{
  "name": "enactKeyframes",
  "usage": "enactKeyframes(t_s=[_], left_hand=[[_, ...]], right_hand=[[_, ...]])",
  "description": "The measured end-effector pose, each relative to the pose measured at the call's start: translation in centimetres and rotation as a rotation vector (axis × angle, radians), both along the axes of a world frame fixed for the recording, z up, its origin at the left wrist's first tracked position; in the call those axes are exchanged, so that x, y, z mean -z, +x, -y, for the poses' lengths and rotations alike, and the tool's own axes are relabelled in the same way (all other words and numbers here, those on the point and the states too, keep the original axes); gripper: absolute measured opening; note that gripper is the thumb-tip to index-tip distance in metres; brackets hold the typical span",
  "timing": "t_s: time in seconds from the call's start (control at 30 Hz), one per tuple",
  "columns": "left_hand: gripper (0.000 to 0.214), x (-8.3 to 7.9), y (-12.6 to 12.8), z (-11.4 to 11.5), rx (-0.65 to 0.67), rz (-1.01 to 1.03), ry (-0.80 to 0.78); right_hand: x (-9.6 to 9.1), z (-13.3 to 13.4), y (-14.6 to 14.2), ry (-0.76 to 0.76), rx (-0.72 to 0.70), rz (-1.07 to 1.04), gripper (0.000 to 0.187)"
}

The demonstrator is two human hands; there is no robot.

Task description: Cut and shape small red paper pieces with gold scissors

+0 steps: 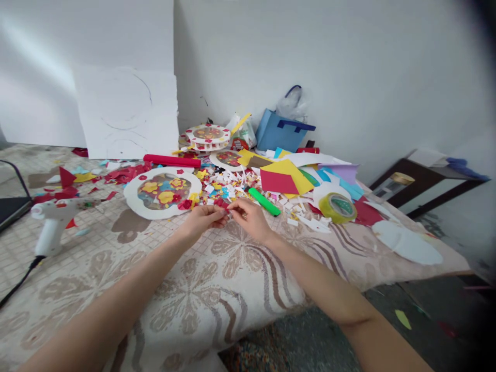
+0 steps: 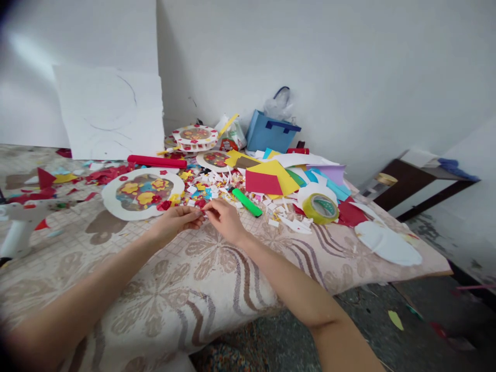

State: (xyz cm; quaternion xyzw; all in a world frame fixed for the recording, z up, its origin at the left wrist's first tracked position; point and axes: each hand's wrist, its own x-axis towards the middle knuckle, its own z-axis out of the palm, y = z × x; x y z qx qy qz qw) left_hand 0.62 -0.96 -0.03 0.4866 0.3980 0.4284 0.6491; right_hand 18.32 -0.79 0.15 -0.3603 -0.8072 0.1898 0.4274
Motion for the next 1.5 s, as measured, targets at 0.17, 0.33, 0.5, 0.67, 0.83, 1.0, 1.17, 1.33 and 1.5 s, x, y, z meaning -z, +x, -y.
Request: enactKeyframes(t_s=[0.17, 0.33, 0.5, 0.67, 0.83, 1.0, 1.17, 1.33, 1.5], left_hand=[[0.023, 0.3, -0.1, -0.2, -0.009, 0.088, -0.103], [0.021, 0.3, -0.1, -0.3, -0.034, 0.090, -0.143], [0.019, -0.1, 0.0, -0.1, -0.073, 0.057, -0.153], [0.014, -0.3, 0.0, -0.2, -0.105, 0.061, -0.146], [0.015, 0.3, -0.4, -0.7, -0.094, 0.117, -0.185], [0.021, 0.3, -0.5, -0.7, -0.100, 0.055, -0.075], [0.033, -0.5, -0.1, -0.2, -0.089, -0.153, 0.197], [0.034, -0.6, 0.1, -0.1, -0.055, -0.220, 0.287], [0.035, -0.7, 0.1, 0.1, -0.028, -0.225, 0.272]], right_hand=[[0.2, 0.0, 0.3, 0.173, -0.046, 0.146, 0.023], [0.2, -0.1, 0.4, 0.218, -0.058, 0.281, 0.025], [0.1, -0.4, 0.5, 0.228, -0.088, 0.291, 0.026], [-0.2, -0.4, 0.7, 0.276, -0.074, 0.315, 0.028], [-0.3, -0.2, 0.3, 0.272, -0.016, 0.378, 0.027], [-0.1, -0.5, 0.2, 0.126, -0.090, 0.133, 0.026], [0.2, -1.0, -0.1, -0.502, -0.124, -0.299, 0.013], [0.4, -0.9, -0.6, -0.748, -0.179, -0.433, 0.030], [0.2, -0.7, -0.4, -0.674, -0.207, -0.386, 0.030]])
